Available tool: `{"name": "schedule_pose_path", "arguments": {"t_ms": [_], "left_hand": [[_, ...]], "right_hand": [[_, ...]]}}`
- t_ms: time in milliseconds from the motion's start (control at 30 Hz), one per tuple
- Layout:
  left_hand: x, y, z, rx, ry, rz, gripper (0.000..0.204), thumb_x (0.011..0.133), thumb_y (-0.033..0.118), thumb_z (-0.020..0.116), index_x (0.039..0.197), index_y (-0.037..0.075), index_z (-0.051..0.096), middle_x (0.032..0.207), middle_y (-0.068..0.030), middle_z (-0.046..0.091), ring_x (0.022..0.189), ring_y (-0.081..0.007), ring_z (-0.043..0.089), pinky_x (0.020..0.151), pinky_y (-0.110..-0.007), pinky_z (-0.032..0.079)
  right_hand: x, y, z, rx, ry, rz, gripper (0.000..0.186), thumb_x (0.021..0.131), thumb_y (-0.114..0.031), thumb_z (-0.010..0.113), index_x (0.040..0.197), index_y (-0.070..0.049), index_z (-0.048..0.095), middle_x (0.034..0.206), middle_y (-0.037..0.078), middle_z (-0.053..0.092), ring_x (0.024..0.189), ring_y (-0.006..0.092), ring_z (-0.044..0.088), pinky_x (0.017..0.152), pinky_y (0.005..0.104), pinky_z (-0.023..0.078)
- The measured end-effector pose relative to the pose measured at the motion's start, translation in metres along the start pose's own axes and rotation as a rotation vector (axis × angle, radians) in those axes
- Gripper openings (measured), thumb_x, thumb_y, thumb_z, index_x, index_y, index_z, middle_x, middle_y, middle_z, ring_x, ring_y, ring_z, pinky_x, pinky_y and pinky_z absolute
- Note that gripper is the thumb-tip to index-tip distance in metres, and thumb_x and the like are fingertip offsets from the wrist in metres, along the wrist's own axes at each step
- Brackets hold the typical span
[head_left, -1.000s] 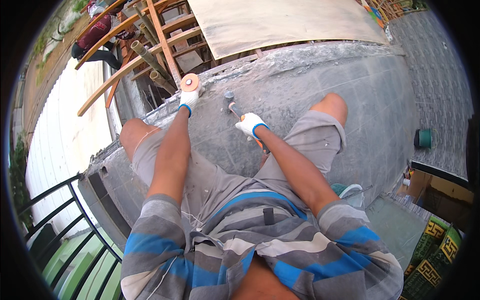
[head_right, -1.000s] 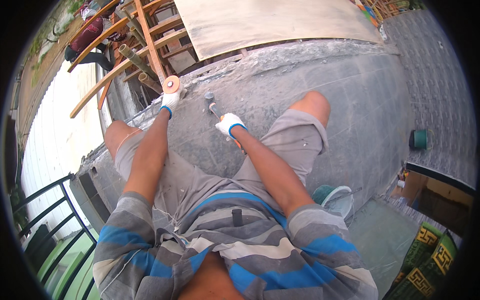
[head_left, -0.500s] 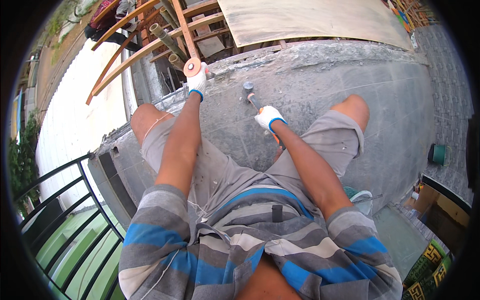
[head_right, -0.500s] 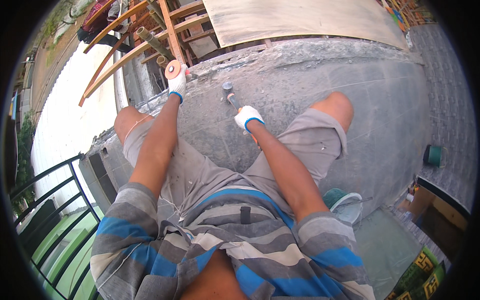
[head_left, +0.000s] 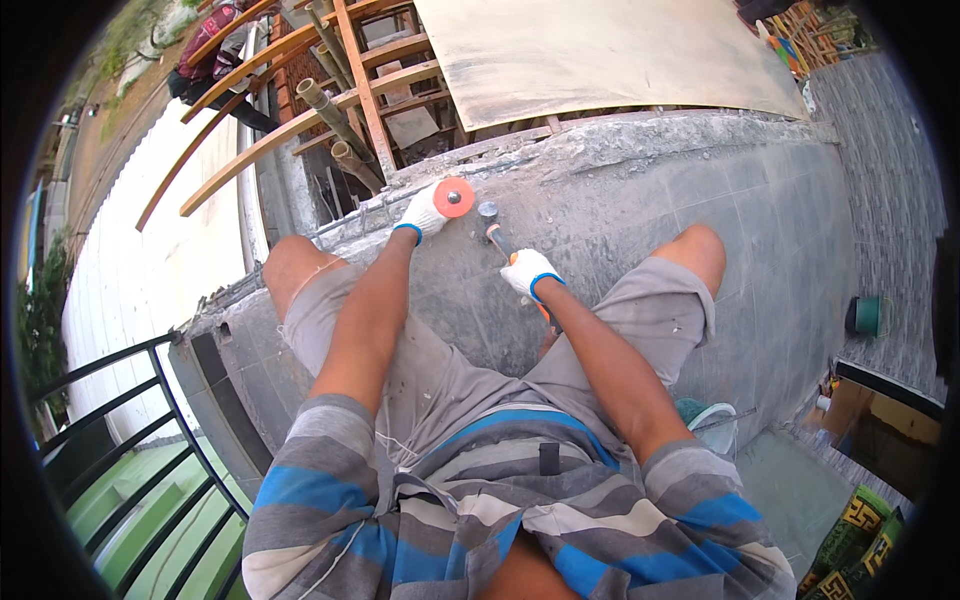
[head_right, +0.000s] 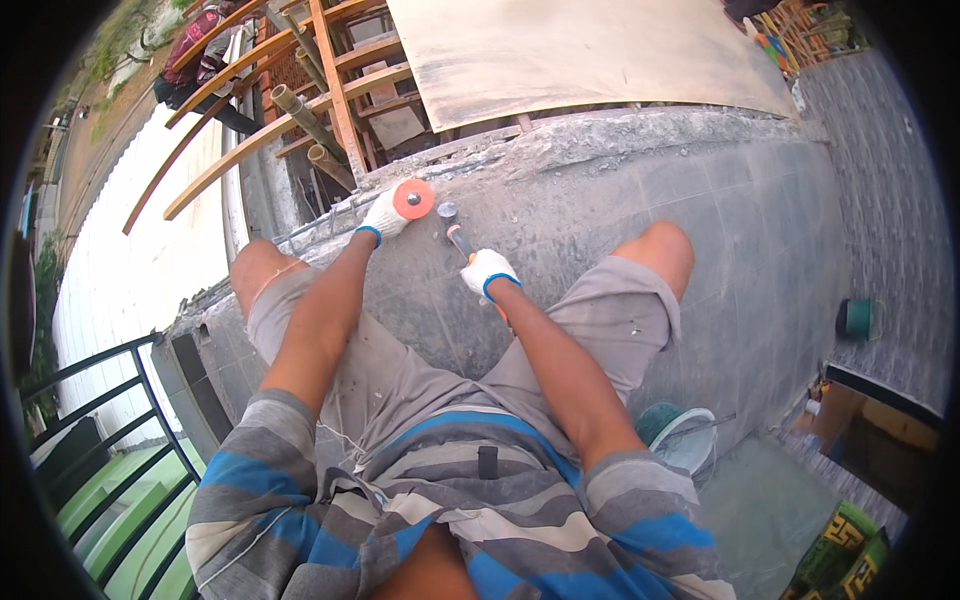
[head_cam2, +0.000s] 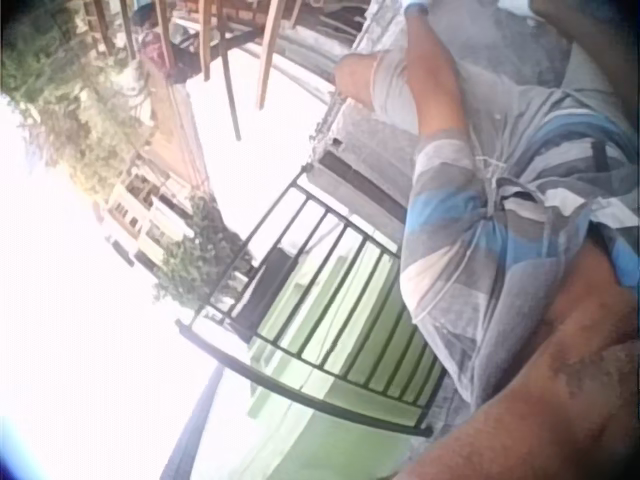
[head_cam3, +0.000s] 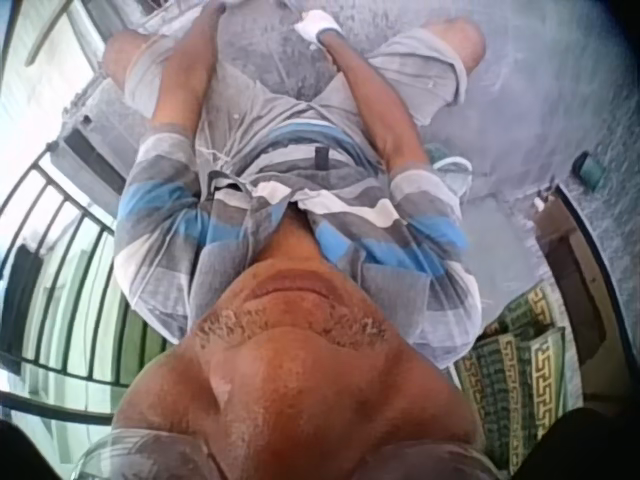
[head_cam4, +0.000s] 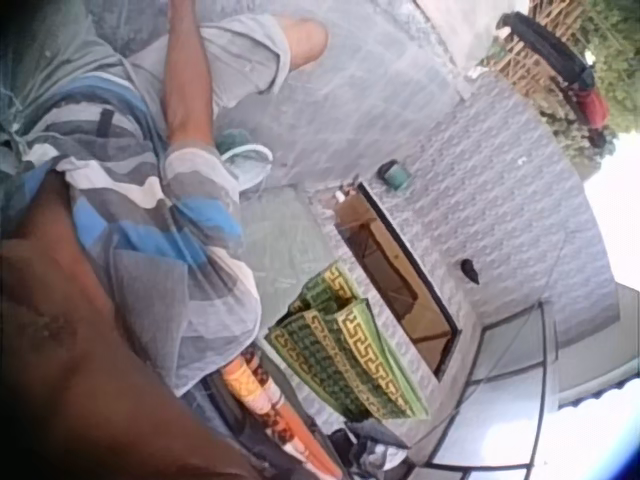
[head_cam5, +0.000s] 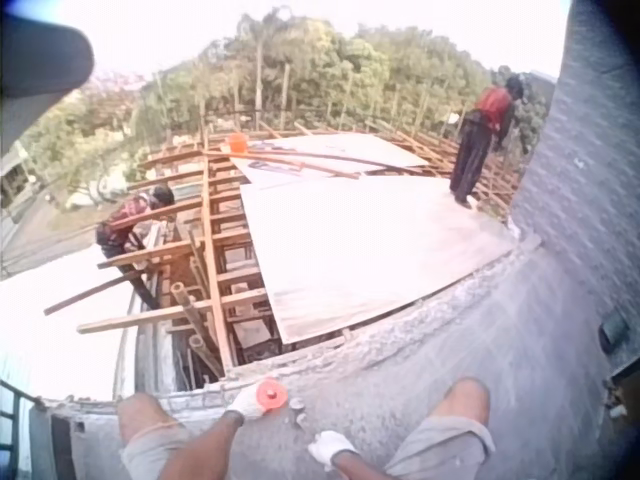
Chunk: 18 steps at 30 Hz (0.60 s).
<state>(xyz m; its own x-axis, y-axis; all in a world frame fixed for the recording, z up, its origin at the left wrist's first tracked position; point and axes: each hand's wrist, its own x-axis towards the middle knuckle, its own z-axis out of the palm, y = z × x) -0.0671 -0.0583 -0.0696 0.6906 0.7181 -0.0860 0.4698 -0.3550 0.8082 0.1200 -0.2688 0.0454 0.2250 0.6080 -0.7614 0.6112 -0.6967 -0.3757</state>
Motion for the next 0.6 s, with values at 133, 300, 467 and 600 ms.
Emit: {"name": "schedule_pose_path", "arguments": {"t_ms": [133,300,467,600], "left_hand": [[-0.004,0.026,-0.002,0.148,-0.017,0.039,0.043,0.097,0.034,0.067,0.133,0.011,0.065,0.129,-0.0202,0.071,0.123,-0.0419,0.065,0.103,-0.046,0.053],[-0.018,0.008,-0.025,0.296,0.098,-0.149,0.037,0.098,0.032,0.067,0.127,0.01,0.068,0.121,-0.0189,0.073,0.114,-0.0395,0.07,0.096,-0.048,0.056],[-0.009,-0.022,-0.063,-0.025,0.464,-0.277,0.036,0.097,0.034,0.073,0.12,0.006,0.07,0.109,-0.016,0.077,0.101,-0.0329,0.074,0.085,-0.041,0.058],[0.005,-0.022,-0.062,-0.514,0.523,-0.389,0.028,0.1,0.034,0.074,0.109,0.008,0.069,0.089,-0.0019,0.071,0.074,-0.0132,0.066,0.069,-0.031,0.053]], "right_hand": [[-0.004,-0.008,-0.007,-0.109,-0.006,-0.01,0.033,0.091,-0.024,0.061,0.109,0.0,0.075,0.103,0.023,0.076,0.093,0.038,0.076,0.083,0.0463,0.063],[-0.007,-0.01,-0.013,-0.037,-0.1,0.106,0.036,0.091,-0.026,0.059,0.116,-0.005,0.076,0.116,0.023,0.075,0.109,0.0408,0.073,0.097,0.0487,0.059],[0.002,-0.004,-0.013,-0.136,-0.068,0.051,0.036,0.091,-0.025,0.059,0.117,-0.007,0.077,0.119,0.022,0.075,0.113,0.0403,0.072,0.099,0.0492,0.058],[0.008,-0.001,-0.012,-0.17,-0.094,0.039,0.035,0.091,-0.025,0.059,0.116,-0.008,0.077,0.119,0.022,0.075,0.113,0.0407,0.072,0.099,0.0494,0.058]]}}
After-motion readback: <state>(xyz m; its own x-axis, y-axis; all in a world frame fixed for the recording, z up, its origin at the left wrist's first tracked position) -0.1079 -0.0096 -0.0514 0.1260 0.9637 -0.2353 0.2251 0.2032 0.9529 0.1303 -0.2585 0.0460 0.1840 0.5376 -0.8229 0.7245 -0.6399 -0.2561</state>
